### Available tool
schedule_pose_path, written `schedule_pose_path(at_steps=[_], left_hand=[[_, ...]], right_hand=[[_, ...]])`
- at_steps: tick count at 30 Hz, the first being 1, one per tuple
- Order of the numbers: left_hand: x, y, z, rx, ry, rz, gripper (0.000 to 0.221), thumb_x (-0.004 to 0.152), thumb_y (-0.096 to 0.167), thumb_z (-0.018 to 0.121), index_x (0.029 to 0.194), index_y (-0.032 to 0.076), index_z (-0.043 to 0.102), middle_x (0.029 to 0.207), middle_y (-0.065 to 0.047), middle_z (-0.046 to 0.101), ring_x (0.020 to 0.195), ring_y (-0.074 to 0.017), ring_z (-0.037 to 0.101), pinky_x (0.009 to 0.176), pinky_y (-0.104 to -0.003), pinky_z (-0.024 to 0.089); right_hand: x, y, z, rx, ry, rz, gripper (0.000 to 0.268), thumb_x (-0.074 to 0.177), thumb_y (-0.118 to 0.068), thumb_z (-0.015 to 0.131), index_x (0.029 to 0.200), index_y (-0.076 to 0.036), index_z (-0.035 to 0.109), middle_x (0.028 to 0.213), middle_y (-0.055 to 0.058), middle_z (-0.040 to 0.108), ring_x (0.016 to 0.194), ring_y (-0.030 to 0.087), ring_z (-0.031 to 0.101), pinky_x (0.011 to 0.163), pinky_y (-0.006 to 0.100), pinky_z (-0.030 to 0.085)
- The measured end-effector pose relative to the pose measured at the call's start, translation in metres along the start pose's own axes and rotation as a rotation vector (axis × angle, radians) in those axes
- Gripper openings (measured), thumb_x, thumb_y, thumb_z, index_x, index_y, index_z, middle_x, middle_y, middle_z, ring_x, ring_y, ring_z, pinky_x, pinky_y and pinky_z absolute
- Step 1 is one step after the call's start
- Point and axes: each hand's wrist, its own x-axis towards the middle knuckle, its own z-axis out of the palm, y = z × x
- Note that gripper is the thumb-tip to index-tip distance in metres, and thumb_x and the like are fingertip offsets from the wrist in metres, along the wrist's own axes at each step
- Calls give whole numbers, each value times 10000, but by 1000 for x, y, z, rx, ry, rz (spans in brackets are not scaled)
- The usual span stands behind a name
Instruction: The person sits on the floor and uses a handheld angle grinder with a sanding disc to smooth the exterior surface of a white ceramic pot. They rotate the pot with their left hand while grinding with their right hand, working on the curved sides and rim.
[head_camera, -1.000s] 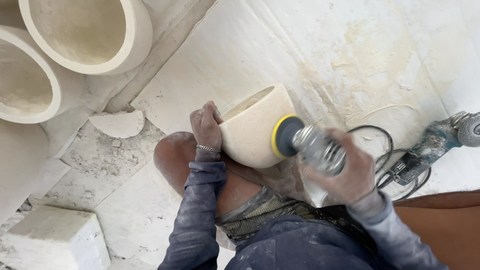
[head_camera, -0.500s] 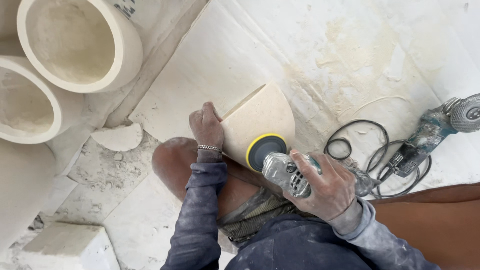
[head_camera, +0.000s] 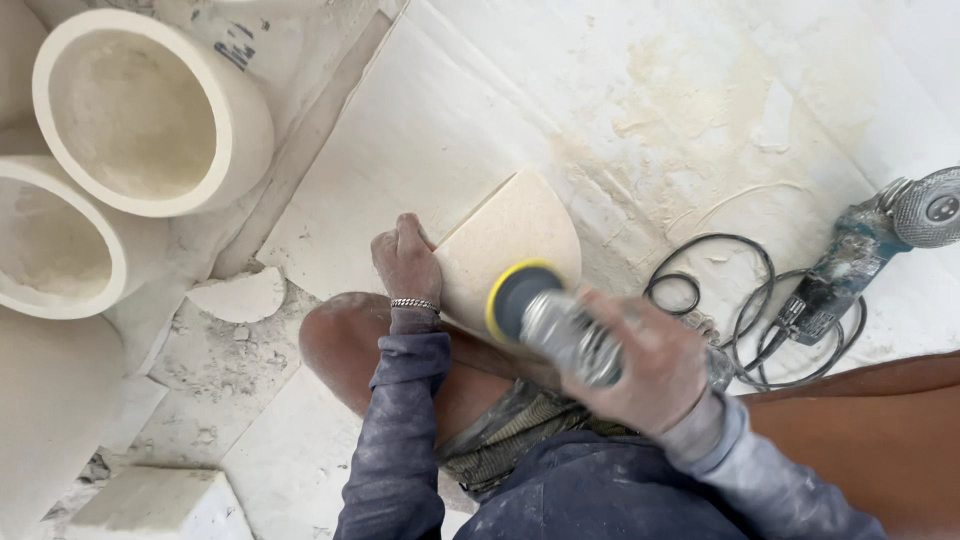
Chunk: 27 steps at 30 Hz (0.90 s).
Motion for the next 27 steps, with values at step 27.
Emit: schedule_pose_path(at_steps=[27], left_hand=[[13,12,-18,-94,-22,-107,495,846,397,545,469,77,553,441,-65,415,504,-181,460,557,-292,384]], right_hand=[[56,64,-11,240,-119,540,914,541,-525,927,1325,-227,563,1123,155,742,1019,440,703,917,532,565]])
